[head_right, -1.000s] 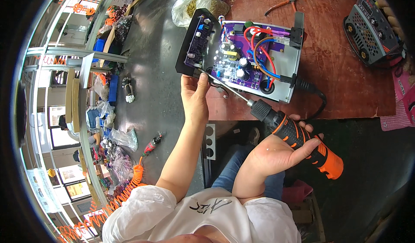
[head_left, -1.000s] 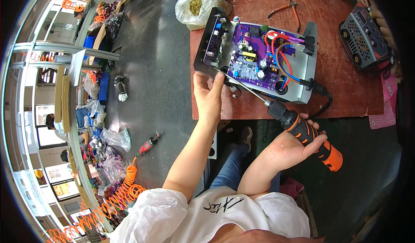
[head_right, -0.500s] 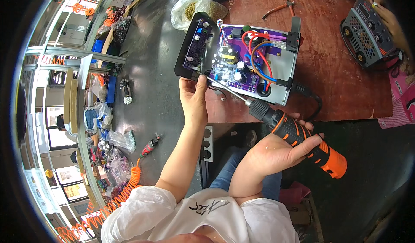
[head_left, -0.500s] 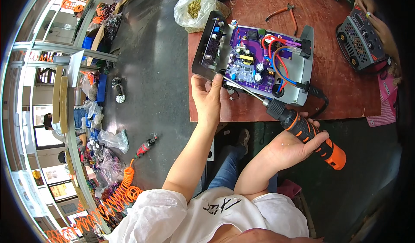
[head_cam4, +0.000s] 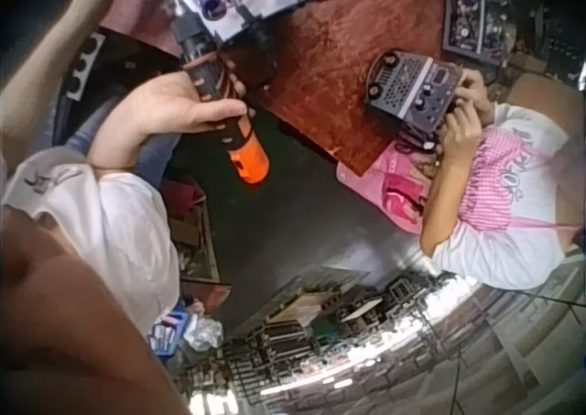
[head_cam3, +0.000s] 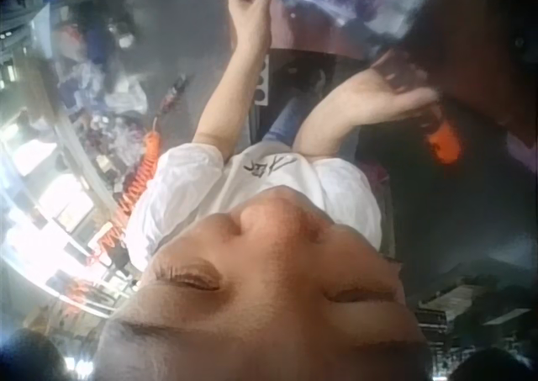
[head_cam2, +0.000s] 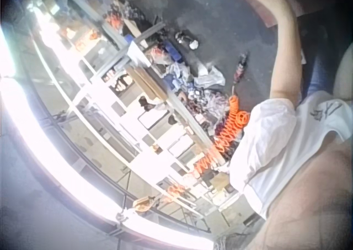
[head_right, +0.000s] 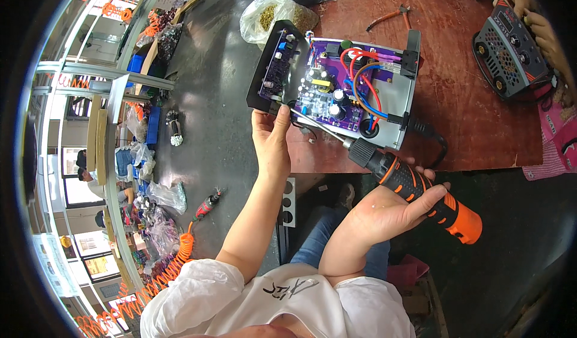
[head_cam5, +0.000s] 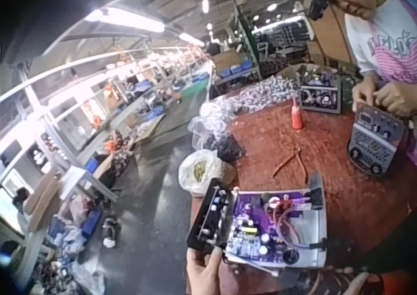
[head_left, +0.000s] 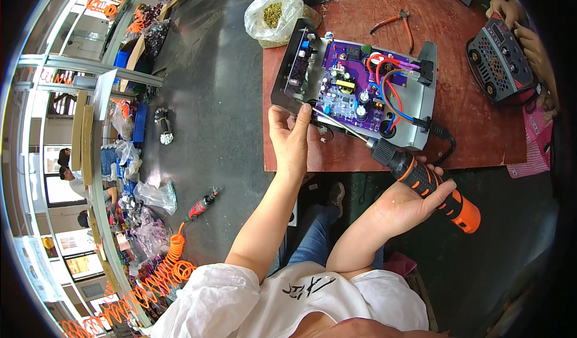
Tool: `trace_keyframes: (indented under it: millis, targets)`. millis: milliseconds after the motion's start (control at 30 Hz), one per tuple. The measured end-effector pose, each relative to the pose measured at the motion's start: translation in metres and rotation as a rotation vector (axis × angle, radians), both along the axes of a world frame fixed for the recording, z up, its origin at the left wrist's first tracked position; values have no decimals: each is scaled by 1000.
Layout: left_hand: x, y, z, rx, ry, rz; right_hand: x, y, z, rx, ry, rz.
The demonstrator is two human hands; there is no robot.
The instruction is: The person uses a cordless screwdriver to fasten screws into the metal casing of an electronic device containing a purple circuit board. They handle the device, reposition it on the workbench, and insert a small component into the assembly.
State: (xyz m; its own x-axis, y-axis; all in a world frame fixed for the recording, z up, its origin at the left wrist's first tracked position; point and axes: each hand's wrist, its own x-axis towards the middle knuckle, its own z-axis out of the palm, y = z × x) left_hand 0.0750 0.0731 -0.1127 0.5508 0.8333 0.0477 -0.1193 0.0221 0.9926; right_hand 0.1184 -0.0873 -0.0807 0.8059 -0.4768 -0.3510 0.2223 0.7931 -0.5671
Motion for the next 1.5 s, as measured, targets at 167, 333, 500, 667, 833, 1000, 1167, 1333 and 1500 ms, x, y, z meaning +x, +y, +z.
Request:
trace_keyframes:
  millis: [167, 333, 500, 667, 833, 1000, 1167, 1333, 1500]
  targets:
    - [1, -1, 3, -34, 1, 9, 2, 1, 5, -4, -36, 1]
    - [6, -4, 11, -66, -25, 19, 7, 3, 9, -44, -89, -35]
    - [8, -6, 18, -94, -76, -16, 5, 12, 16, -76, -230, -38]
    - [2, -3, 16, 4, -43, -52, 14, 24, 18, -200, -253, -162]
    - [-11, 10, 8, 96, 18, -136, 13, 20, 24, -146, -337, -132]
    - [-20, 40, 10, 266, 185, -191, 20, 26, 42, -286, -376, -124]
    - [-3, 74, 49, 412, 121, -392, 13, 34, 47, -277, -357, -178]
    - [6, 83, 73, 102, 316, -548, 8, 41, 42, -369, -360, -243]
    - [4, 95, 61, 108, 309, -539, 4, 52, 49, -387, -387, -295]
